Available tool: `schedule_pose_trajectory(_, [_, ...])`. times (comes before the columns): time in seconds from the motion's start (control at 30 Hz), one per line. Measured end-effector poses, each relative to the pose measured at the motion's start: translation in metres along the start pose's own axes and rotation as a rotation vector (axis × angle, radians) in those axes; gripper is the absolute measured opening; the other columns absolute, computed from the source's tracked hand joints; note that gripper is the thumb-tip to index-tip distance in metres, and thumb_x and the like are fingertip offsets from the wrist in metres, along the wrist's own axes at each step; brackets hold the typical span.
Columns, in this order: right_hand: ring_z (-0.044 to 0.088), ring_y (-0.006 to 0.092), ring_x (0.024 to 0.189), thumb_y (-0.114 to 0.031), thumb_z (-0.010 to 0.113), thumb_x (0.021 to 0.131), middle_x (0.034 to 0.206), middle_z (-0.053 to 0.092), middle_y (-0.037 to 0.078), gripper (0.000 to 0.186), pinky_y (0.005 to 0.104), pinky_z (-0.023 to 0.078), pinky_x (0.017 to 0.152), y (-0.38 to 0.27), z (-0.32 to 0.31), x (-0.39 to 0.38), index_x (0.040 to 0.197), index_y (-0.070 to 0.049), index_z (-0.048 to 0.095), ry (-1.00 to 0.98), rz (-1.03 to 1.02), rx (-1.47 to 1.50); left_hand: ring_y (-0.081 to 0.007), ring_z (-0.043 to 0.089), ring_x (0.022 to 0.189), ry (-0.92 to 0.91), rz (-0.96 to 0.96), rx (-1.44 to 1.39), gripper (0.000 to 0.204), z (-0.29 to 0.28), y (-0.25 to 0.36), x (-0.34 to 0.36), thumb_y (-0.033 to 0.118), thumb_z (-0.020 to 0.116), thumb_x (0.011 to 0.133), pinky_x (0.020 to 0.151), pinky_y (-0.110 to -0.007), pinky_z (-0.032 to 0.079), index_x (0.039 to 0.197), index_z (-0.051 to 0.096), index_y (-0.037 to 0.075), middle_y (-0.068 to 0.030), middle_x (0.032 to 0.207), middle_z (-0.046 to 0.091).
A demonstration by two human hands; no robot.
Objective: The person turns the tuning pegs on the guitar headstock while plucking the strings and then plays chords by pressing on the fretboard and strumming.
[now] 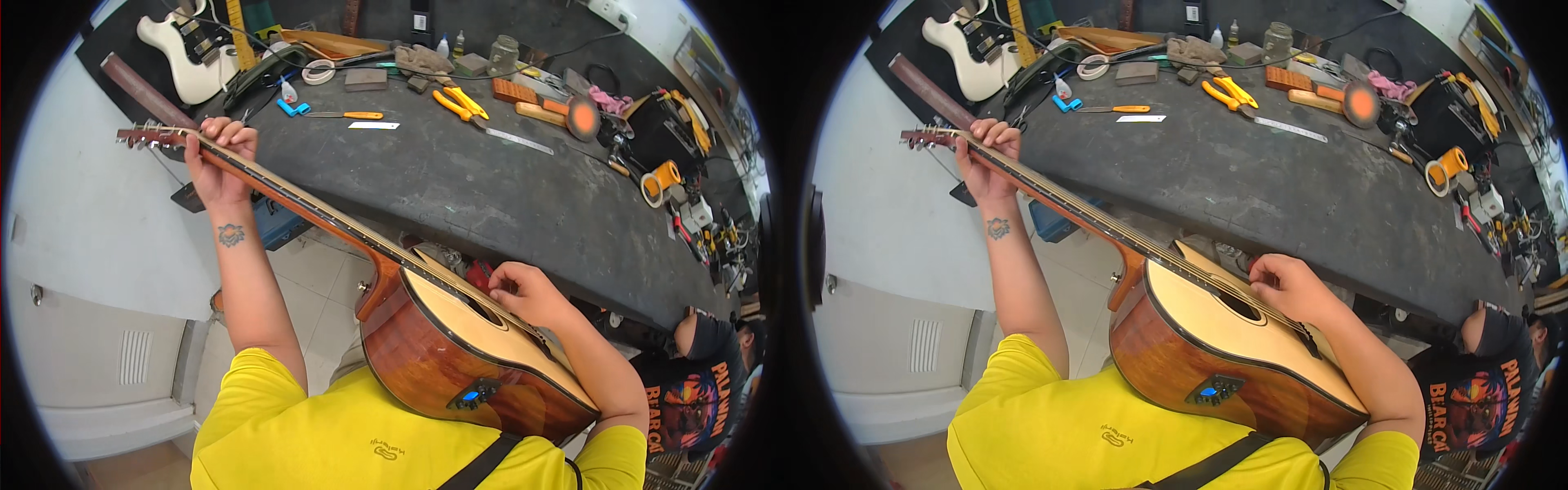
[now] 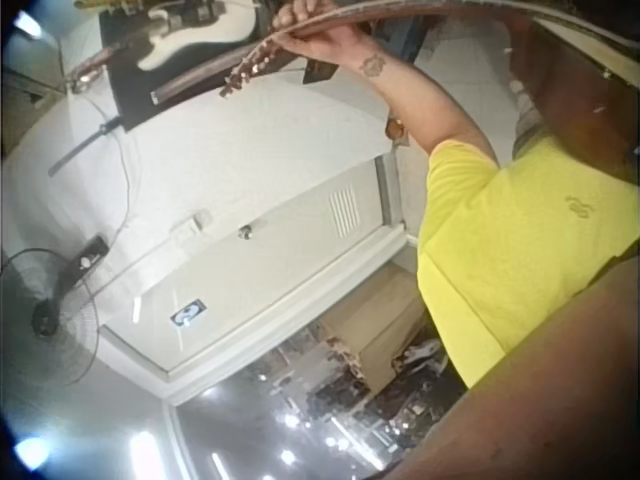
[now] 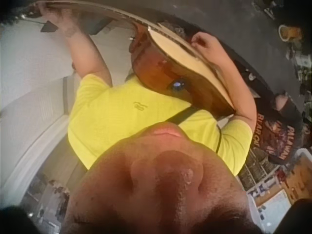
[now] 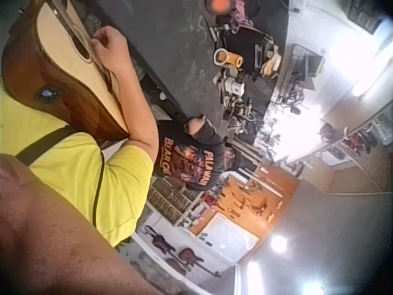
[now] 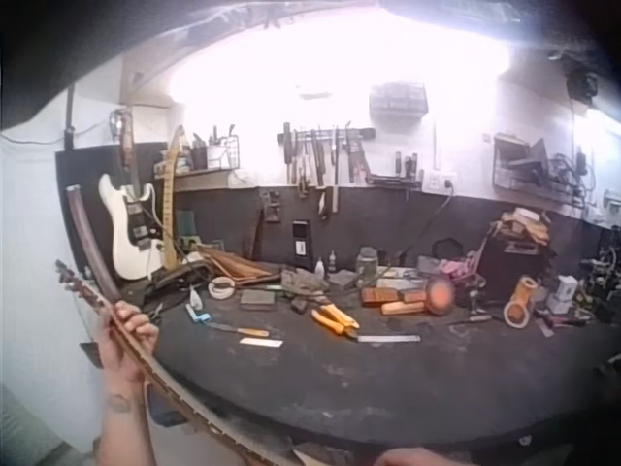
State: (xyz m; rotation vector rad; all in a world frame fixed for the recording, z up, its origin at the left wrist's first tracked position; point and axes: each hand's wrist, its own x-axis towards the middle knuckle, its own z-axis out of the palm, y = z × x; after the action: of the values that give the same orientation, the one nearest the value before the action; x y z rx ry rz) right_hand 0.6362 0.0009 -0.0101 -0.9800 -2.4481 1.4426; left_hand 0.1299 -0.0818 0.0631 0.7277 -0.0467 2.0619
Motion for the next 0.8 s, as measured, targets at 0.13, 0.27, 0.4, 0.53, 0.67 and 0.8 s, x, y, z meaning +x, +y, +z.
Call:
schedule_pose_trajectory(0.13, [0.053, 0.0069, 0.077, -0.013, 0.071, 0.094, 0.082, 0.059, -0.002, 0.014, 0.0277, 0.046, 0.069, 0.009, -0.004, -0.005, 0.092, -0.002, 0.065, -0.163, -0.01, 0.526, -0.0129, 0.05, 0.091, -0.334, -0.034, -0.091, 0.036, -0.024, -0.034, -0.009, 0.031, 0.084, 0.084, 0.083, -0.03, 0.041, 0.112, 0.069, 0.016, 0.0043, 0.097, 0.056])
schedule_pose_trajectory(0.27, [0.051, 0.0061, 0.069, -0.019, 0.075, 0.093, 0.074, 0.059, -0.004, 0.021, 0.0259, 0.045, 0.064, -0.004, -0.007, -0.001, 0.088, -0.001, 0.064, -0.086, 0.058, -0.016, -0.012, 0.052, 0.095, -0.48, -0.067, -0.254, 0.038, -0.037, -0.051, 0.0, 0.032, 0.086, 0.081, 0.085, -0.029, 0.048, 0.116, 0.073, 0.022, 0.0051, 0.1, 0.05])
schedule_pose_trajectory(0.4, [0.053, 0.0054, 0.072, -0.021, 0.079, 0.091, 0.078, 0.06, -0.004, 0.024, 0.0247, 0.046, 0.066, 0.002, -0.008, -0.004, 0.091, -0.003, 0.063, -0.137, 0.017, 0.324, -0.0119, 0.056, 0.093, -0.512, -0.128, -0.316, 0.035, -0.04, -0.054, 0.004, 0.031, 0.086, 0.082, 0.085, -0.03, 0.049, 0.114, 0.073, 0.024, 0.0049, 0.101, 0.051])
schedule_pose_trajectory(0.53, [0.053, 0.0055, 0.074, -0.019, 0.08, 0.091, 0.081, 0.059, -0.004, 0.023, 0.0253, 0.046, 0.066, 0.012, -0.005, -0.001, 0.091, -0.004, 0.063, -0.16, 0.042, 0.343, -0.0119, 0.056, 0.1, -0.434, -0.031, -0.229, 0.033, -0.034, -0.057, -0.002, 0.029, 0.084, 0.084, 0.086, -0.032, 0.051, 0.114, 0.071, 0.023, 0.005, 0.11, 0.055])
schedule_pose_trajectory(0.67, [0.053, 0.0055, 0.075, -0.017, 0.08, 0.091, 0.082, 0.059, -0.004, 0.021, 0.0248, 0.046, 0.067, 0.022, 0.001, 0.001, 0.09, -0.004, 0.063, -0.198, 0.031, 0.571, -0.0117, 0.055, 0.1, -0.482, -0.079, -0.291, 0.032, -0.034, -0.057, 0.0, 0.029, 0.084, 0.085, 0.086, -0.031, 0.05, 0.115, 0.071, 0.024, 0.0047, 0.109, 0.055])
schedule_pose_trajectory(0.8, [0.054, 0.0052, 0.074, -0.016, 0.08, 0.091, 0.081, 0.061, -0.005, 0.02, 0.0237, 0.046, 0.068, 0.024, -0.002, 0.003, 0.089, -0.004, 0.064, -0.202, 0.072, 0.572, -0.0122, 0.055, 0.101, -0.462, -0.101, -0.321, 0.032, -0.032, -0.064, -0.01, 0.031, 0.083, 0.086, 0.087, -0.032, 0.051, 0.115, 0.073, 0.024, 0.0046, 0.106, 0.055])
